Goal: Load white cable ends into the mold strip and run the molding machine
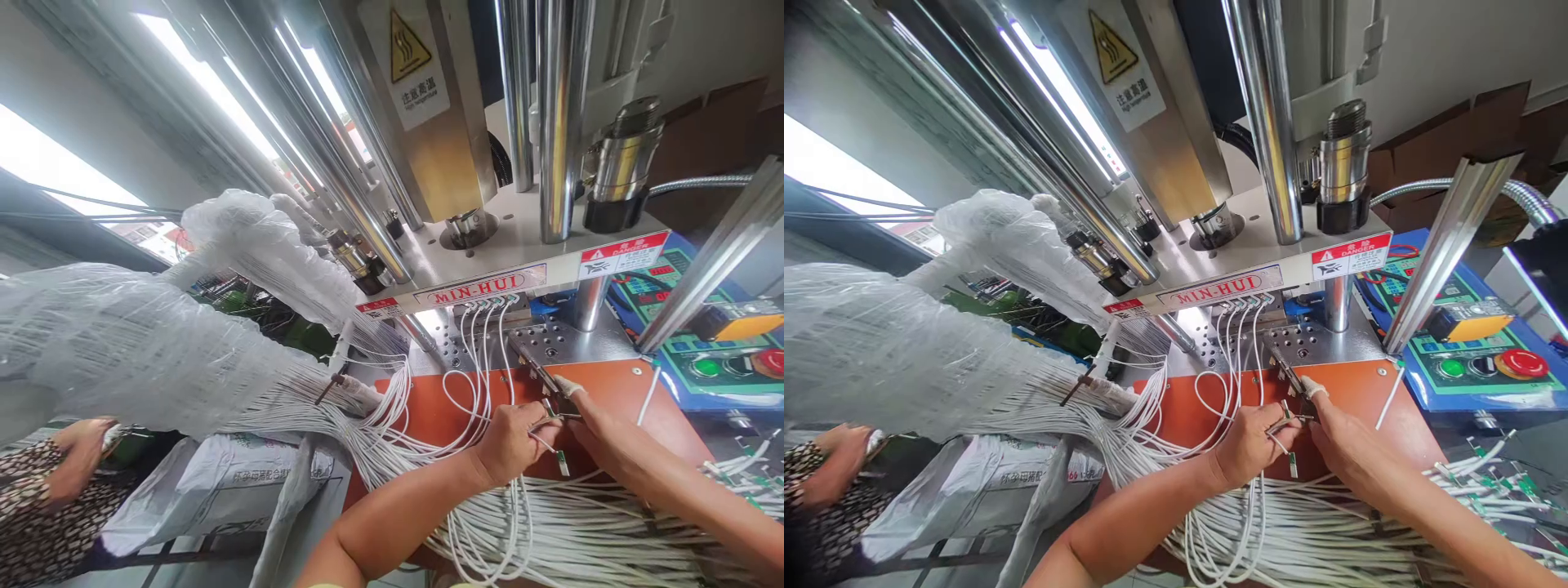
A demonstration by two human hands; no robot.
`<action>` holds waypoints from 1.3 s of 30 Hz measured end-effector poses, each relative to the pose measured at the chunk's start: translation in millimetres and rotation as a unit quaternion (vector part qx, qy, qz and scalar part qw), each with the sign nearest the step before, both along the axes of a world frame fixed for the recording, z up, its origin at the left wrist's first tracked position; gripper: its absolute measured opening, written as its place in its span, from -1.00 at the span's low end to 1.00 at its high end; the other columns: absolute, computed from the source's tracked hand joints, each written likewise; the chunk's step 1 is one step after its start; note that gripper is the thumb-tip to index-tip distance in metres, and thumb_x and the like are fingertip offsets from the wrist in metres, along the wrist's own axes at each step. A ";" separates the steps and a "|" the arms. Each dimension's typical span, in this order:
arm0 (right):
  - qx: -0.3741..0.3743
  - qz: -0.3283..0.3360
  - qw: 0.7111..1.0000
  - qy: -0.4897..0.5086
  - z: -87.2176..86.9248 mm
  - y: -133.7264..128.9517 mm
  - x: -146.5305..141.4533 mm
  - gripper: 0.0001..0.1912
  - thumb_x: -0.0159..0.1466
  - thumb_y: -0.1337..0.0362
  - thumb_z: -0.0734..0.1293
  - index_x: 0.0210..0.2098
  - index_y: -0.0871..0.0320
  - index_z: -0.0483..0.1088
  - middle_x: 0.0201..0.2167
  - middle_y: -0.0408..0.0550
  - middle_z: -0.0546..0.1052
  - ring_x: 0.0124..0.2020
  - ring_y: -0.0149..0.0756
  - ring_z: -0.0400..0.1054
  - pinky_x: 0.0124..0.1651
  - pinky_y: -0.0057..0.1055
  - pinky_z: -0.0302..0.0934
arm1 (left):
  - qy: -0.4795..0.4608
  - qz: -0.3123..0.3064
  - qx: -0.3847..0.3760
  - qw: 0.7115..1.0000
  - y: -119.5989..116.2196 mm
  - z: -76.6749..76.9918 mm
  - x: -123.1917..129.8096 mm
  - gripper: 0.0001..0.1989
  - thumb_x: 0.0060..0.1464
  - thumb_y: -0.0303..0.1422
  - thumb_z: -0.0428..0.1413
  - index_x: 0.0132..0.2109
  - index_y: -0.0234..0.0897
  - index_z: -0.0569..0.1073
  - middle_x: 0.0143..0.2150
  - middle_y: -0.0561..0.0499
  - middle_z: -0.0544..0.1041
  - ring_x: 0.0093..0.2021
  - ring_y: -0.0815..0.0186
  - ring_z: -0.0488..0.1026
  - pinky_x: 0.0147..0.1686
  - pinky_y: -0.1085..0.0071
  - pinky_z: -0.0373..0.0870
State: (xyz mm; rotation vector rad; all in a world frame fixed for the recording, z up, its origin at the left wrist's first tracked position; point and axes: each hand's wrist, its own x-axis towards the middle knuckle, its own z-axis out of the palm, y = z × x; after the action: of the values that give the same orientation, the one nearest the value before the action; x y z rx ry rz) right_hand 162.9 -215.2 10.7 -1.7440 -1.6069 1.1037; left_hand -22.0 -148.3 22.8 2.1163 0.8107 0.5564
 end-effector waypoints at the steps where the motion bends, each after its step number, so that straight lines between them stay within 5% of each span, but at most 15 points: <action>1: -0.006 0.014 1.000 0.013 4.0 0.2 1.7 -0.44 0.31 0.16 0.09 0.28 0.11 0.04 -0.29 -0.04 0.58 -0.35 -0.19 0.50 -0.29 -0.31 0.33 | -0.016 -0.002 -0.037 0.999 0.8 4.9 0.0 -0.81 0.17 -0.30 0.11 -0.31 -0.34 0.51 -0.45 0.02 0.50 -0.43 0.43 0.41 -0.35 0.57 0.36; 6: -0.014 0.039 0.997 0.064 10.3 2.4 2.6 -0.37 0.29 -0.11 0.18 0.23 0.07 0.04 0.01 0.01 0.51 -0.03 -0.14 0.44 0.01 -0.28 0.31 | -0.080 -0.001 -0.190 0.978 8.5 25.9 -3.0 -0.68 0.17 -0.20 0.15 -0.05 -0.32 0.56 -0.17 -0.08 0.51 -0.25 0.34 0.47 -0.25 0.51 0.40; 10: 0.016 0.001 0.999 0.052 -1.8 4.1 -1.0 -0.42 0.26 -0.12 0.19 0.16 0.05 0.17 -0.11 0.00 0.56 -0.11 -0.08 0.48 -0.03 -0.21 0.34 | -0.083 0.036 -0.210 0.974 16.2 35.8 -3.5 -0.57 0.31 -0.13 -0.06 0.04 -0.32 0.53 -0.43 0.04 0.44 -0.42 0.42 0.34 -0.29 0.49 0.32; 14: 0.024 -0.017 0.999 0.037 -10.2 4.5 -3.0 -0.45 0.25 -0.11 0.17 0.13 0.01 0.25 -0.23 -0.03 0.59 -0.24 -0.08 0.50 -0.15 -0.20 0.37 | -0.082 0.063 -0.224 0.969 24.1 45.9 -1.4 -0.48 0.30 -0.06 -0.06 0.15 -0.37 0.45 -0.64 0.18 0.22 -0.59 0.47 0.15 -0.44 0.51 0.18; 19: 0.015 -0.027 0.999 0.022 -18.8 6.4 -1.7 -0.47 0.25 -0.12 0.17 0.09 0.01 0.29 -0.30 -0.02 0.59 -0.27 -0.05 0.51 -0.18 -0.19 0.37 | -0.053 0.113 -0.210 0.970 37.0 55.9 1.3 -0.46 0.23 0.01 -0.01 -0.04 -0.38 0.57 -0.74 0.21 0.13 -0.69 0.49 0.06 -0.58 0.52 0.05; 23: 0.031 -0.034 0.999 0.012 -24.0 7.5 -0.2 -0.49 0.23 -0.13 0.19 0.06 0.00 0.31 -0.35 -0.06 0.59 -0.22 -0.06 0.51 -0.13 -0.23 0.36 | -0.053 0.149 -0.134 0.978 45.3 47.7 0.4 -0.59 0.21 -0.10 0.05 -0.24 -0.38 0.60 -0.61 0.06 0.43 -0.63 0.49 0.16 -0.56 0.54 0.12; 28: 0.018 -0.033 0.999 -0.006 -17.9 6.2 -1.9 -0.50 0.24 -0.12 0.17 0.04 0.00 0.33 -0.44 -0.07 0.56 -0.34 -0.06 0.51 -0.27 -0.24 0.34 | -0.061 0.145 -0.164 0.974 45.4 31.5 -3.8 -0.58 0.20 -0.28 0.06 0.16 -0.36 0.36 -0.52 0.04 0.57 -0.73 0.53 0.11 -0.63 0.57 0.11; 33: 0.007 -0.026 1.000 -0.010 -14.8 5.0 -1.7 -0.49 0.25 -0.11 0.16 0.08 -0.01 0.31 -0.42 -0.07 0.56 -0.39 -0.07 0.49 -0.37 -0.26 0.31 | -0.099 0.142 -0.156 0.972 46.2 26.0 -5.1 -0.79 0.18 -0.31 0.08 -0.11 -0.32 0.51 -0.21 -0.12 0.65 -0.52 0.44 0.50 -0.54 0.58 0.29; 39: 0.004 -0.020 1.000 0.008 -8.5 5.5 0.3 -0.48 0.23 -0.10 0.17 0.10 -0.04 0.29 -0.32 -0.07 0.59 -0.32 -0.09 0.51 -0.33 -0.29 0.32 | -0.095 0.074 -0.102 0.987 38.0 12.7 -6.8 -0.86 0.10 -0.43 0.17 -0.20 -0.32 0.59 -0.26 -0.09 0.65 -0.29 0.32 0.59 -0.30 0.51 0.47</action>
State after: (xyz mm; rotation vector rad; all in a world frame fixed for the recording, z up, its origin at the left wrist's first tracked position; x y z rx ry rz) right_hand 163.2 -209.7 2.2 -1.7505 -1.5572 1.0888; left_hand -28.8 -110.2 35.5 1.7961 0.8801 0.7107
